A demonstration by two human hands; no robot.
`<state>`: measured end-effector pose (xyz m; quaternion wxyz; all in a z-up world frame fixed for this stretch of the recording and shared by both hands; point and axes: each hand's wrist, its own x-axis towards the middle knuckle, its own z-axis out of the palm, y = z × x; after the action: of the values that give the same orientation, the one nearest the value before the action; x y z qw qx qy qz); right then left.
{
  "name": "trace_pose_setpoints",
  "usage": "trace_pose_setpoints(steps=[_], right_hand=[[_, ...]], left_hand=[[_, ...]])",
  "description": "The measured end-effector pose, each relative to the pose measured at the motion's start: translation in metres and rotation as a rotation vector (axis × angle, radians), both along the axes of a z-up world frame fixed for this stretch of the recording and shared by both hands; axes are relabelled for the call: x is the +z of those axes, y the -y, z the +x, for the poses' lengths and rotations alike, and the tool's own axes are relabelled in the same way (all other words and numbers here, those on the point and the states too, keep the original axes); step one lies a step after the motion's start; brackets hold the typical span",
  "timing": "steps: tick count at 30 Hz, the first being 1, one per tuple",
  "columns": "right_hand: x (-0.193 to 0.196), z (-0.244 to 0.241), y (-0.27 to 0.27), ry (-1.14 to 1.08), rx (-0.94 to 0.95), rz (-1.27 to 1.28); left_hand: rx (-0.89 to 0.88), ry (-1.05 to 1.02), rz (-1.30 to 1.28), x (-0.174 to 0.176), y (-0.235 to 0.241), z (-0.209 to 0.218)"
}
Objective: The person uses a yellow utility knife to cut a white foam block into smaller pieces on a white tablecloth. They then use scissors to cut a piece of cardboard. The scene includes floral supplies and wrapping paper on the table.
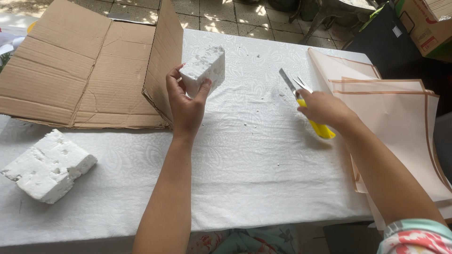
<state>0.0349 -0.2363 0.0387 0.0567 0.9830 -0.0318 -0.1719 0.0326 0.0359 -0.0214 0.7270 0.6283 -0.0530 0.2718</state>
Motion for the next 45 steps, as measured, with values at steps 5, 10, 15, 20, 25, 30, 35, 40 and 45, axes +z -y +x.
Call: trace_pose_setpoints(steps=[5,10,15,20,25,30,35,40,45], right_hand=[[-0.023,0.085,0.006,0.45,0.366,-0.117],[-0.058,0.14,0.004,0.526,0.417,-0.08],[-0.067,0.118,-0.028,0.505,0.31,-0.042],[-0.06,0.015,-0.069,0.117,0.709,0.313],[-0.054,0.015,-0.021,0.432,0.388,-0.01],[-0.02,-0.041,-0.054,0.369,0.269,0.893],[-0.051,-0.061,-0.032,0.195,0.162,1.136],[-0.016,-0.084,-0.01,0.283,0.155,0.118],[-0.023,-0.095,0.012,0.438,0.117,-0.312]], left_hand=[[-0.031,-0.039,0.167,-0.005,-0.004,0.004],[-0.108,-0.046,0.228,-0.003,-0.003,0.005],[-0.135,-0.054,0.23,-0.004,0.001,0.001],[-0.108,-0.126,0.123,-0.013,-0.003,0.009],[-0.185,-0.121,0.063,-0.015,-0.002,0.006],[-0.471,-0.168,0.104,-0.003,0.002,-0.008],[-0.772,-0.399,0.368,0.02,0.004,-0.025],[-0.746,-0.555,0.593,0.026,0.01,-0.025],[-0.487,-0.587,0.931,0.028,0.015,-0.028]])
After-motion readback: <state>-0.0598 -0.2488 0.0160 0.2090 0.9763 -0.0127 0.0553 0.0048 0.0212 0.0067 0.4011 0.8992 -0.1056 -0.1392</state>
